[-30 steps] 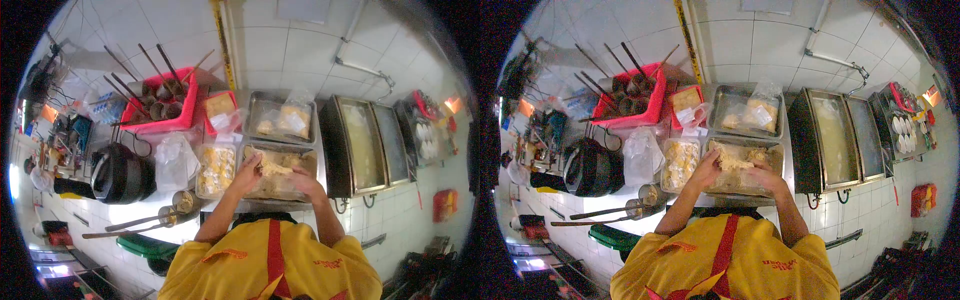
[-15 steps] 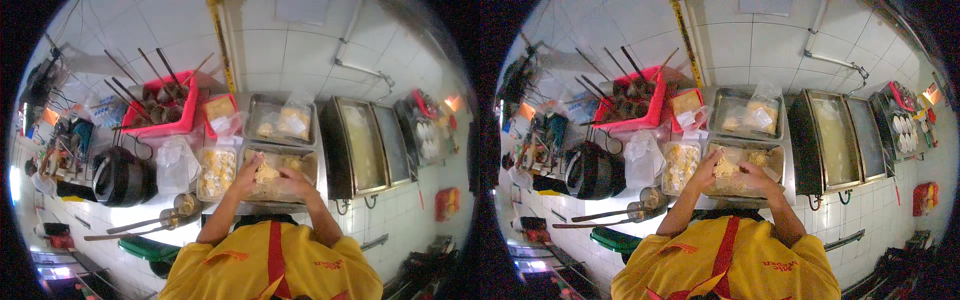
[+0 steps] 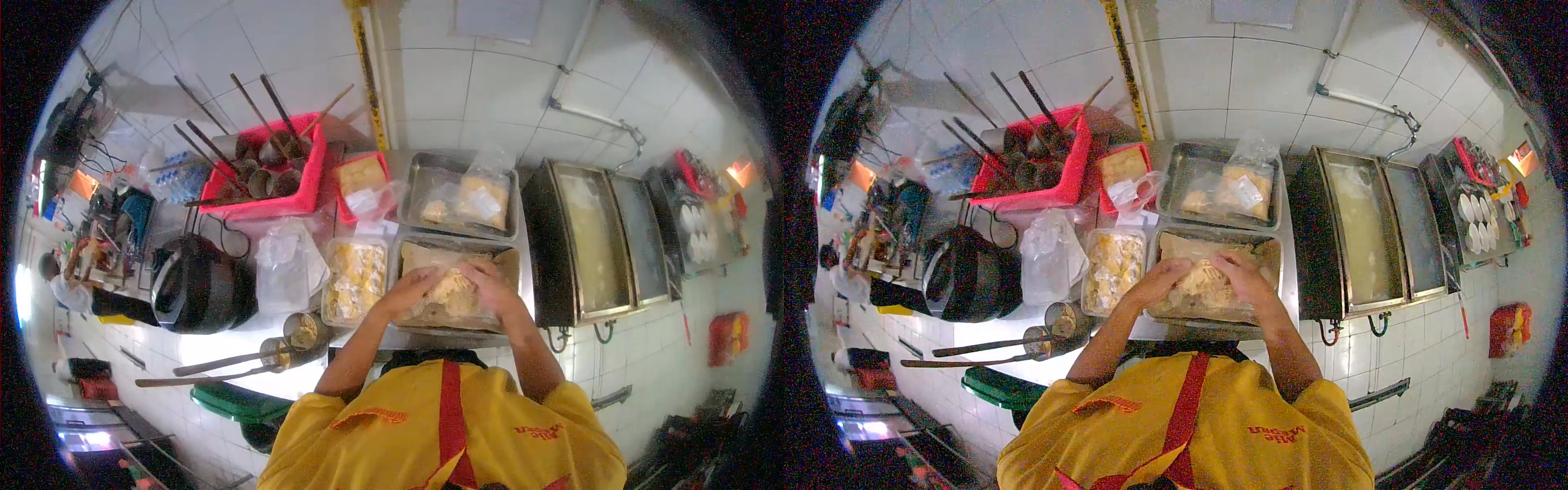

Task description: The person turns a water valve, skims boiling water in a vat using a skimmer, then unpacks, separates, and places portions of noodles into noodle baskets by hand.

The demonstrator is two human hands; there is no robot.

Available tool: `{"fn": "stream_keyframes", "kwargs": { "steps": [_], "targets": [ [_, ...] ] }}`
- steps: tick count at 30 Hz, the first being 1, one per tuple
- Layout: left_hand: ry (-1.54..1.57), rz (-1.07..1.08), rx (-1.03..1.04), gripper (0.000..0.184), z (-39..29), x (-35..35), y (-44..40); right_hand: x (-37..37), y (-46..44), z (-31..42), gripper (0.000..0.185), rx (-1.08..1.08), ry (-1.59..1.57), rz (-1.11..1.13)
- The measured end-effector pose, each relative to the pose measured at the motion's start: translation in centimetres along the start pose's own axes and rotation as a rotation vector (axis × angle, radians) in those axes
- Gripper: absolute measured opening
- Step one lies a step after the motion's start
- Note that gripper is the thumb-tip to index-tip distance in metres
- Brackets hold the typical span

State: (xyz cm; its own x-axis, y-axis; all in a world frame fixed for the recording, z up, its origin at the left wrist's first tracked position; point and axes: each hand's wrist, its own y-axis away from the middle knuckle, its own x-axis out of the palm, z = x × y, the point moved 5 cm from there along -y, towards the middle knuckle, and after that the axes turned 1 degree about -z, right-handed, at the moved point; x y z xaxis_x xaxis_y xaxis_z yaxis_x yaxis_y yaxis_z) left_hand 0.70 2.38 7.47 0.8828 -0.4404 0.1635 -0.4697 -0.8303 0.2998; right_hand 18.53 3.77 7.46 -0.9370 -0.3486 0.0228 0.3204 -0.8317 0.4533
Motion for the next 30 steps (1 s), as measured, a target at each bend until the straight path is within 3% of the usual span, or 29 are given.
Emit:
{"fn": "stream_keyframes", "kwargs": {
  "steps": [1,3,5,8,9,10,11,12,13,15,17,18,19,21,22,24,26,27,29,30],
  "targets": [
    [-0.22,0.068,0.007,0.031,0.0,0.1,0.2,0.1,0.9,0.9,0.03,0.011,-0.06,-0.082],
    [-0.116,0.077,0.02,0.03,1.1,-0.3,-0.1,-0.4,1.2,1.2,0.031,0.019,-0.117,-0.163],
    [-0.01,0.082,0.031,0.029,2.2,-0.5,-0.3,-0.8,0.6,0.3,0.037,0.014,0.085,-0.003],
    [-0.043,-0.001,0.218,0.029,0.3,0.1,-0.2,-1.6,0.1,-0.9,0.04,-0.028,0.328,-0.079],
    [0.405,0.003,0.101,0.03,-0.8,0.9,0.3,-1.1,0.3,-0.8,0.04,-0.031,0.328,-0.081],
    [0.851,0.006,-0.022,0.031,-1.2,1.4,0.5,0.2,0.6,-0.4,0.041,-0.007,-0.191,0.009],
    [0.85,0.006,-0.019,0.031,-1.1,1.1,0.5,1.1,1.1,0.1,0.043,0.019,-0.708,0.102],
    [0.867,0.006,-0.042,0.032,-0.9,0.8,0.6,1.1,1.8,0.5,0.043,0.02,-0.706,0.104],
    [0.883,0.008,-0.066,0.032,-0.7,0.7,0.7,0.6,2.7,1.9,0.043,-0.225,-0.228,0.07],
    [0.909,0.022,-0.04,0.031,-1.1,1.3,1.1,0.4,3.7,2.5,0.043,-0.455,0.256,0.032],
    [0.931,0.036,-0.01,0.029,-2.1,1.6,1.5,0.4,2.5,-1.0,0.038,0.049,-0.485,0.185],
    [0.938,0.013,-0.01,0.029,-2.3,1.5,1.7,-1.3,1.1,-4.0,0.038,0.047,-0.484,0.186],
    [0.945,-0.012,-0.011,0.029,-2.3,1.3,1.8,-3.6,-0.9,-7.9,0.035,-0.217,-0.138,0.288],
    [0.924,0.034,0.051,0.028,-2.1,0.5,1.4,-3.6,-1.6,-9.2,0.032,-0.477,0.223,0.391],
    [0.9,0.081,0.106,0.027,-2.0,0.2,1.1,-3.4,-2.2,-10.6,0.029,-0.237,-0.07,0.456],
    [0.883,0.015,0.121,0.026,-1.5,-0.7,0.5,-2.5,-2.3,-11.8,0.028,0.011,-0.362,0.508],
    [0.859,-0.045,0.133,0.024,-2.5,-1.6,0.5,-1.8,-1.1,-10.1,0.022,0.183,-0.631,0.132],
    [0.779,-0.033,0.149,0.022,-4.2,-1.6,1.0,-2.0,-0.9,-10.3,0.022,0.181,-0.632,0.131],
    [0.701,-0.024,0.166,0.02,-7.9,-1.3,2.4,-2.7,-0.3,-8.6,0.021,-0.353,0.709,0.035],
    [0.539,-0.011,0.146,0.019,-9.9,-0.8,3.3,-2.7,-0.8,-8.8,0.021,-0.353,0.709,0.038]
  ]
}}
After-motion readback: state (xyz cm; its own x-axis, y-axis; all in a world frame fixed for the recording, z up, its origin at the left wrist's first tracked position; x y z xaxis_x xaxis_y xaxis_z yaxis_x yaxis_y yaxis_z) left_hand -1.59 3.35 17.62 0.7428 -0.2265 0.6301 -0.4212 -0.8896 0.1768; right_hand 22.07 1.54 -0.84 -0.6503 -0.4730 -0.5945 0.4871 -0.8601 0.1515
